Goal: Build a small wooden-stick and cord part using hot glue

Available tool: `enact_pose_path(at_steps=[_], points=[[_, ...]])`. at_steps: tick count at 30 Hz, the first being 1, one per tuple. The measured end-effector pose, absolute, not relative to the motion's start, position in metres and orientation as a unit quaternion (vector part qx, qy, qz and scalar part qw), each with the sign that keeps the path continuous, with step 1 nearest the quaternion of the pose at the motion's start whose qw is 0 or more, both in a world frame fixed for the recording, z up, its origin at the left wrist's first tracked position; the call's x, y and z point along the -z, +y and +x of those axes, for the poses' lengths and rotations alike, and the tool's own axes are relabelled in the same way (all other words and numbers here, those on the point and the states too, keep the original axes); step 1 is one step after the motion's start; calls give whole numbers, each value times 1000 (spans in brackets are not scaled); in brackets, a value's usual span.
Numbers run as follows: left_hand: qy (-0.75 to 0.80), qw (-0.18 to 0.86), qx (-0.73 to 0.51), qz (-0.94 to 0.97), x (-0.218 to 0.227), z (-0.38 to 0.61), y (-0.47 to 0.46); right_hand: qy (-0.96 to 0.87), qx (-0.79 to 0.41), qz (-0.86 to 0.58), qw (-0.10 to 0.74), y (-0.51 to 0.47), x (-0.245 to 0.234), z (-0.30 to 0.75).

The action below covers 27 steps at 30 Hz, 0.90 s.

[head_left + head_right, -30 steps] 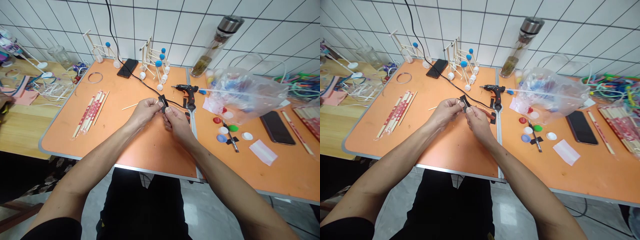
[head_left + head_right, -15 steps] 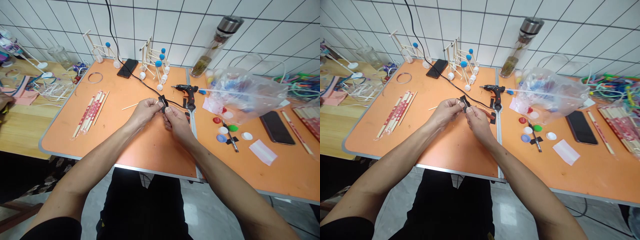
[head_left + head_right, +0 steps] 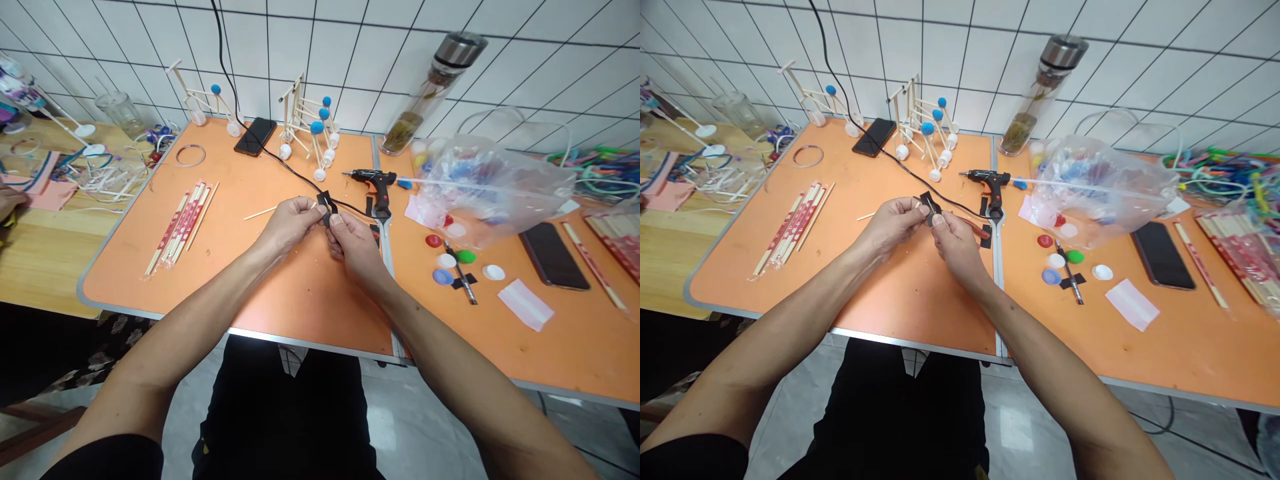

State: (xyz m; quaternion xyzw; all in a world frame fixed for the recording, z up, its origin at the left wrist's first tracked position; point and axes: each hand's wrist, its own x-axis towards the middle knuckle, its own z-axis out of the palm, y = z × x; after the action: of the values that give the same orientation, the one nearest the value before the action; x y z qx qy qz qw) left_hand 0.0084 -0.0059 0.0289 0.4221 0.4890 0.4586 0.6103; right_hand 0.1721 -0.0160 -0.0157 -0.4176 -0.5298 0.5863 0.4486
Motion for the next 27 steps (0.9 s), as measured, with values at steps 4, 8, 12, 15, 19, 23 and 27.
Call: enact_pose_path(at_steps=[4,8,12,15,19,23,27], points=[[496,613,-457,412,-29,9,-6,-527,-589,-421,445,-17,14,172],[493,614,-461,409,-26,8,-5,-529,-590,-418,445,-18,13,172],[478,618,-473,407,-25,6,-3,-526,-593,-415,446,-18,14,172],[476,619,-479,401,-26,5,-2,-528,-595,-414,443,-18,14,172],[481,614,-483,399,-26,5,-2,-531,-593,-415,440,-19,13,171],[482,609,-486,401,-26,6,-2,-531,-595,-413,440,-19,13,172],[483,610,-485,399,-28,8,-3,-533,-593,-412,441,-18,14,172]])
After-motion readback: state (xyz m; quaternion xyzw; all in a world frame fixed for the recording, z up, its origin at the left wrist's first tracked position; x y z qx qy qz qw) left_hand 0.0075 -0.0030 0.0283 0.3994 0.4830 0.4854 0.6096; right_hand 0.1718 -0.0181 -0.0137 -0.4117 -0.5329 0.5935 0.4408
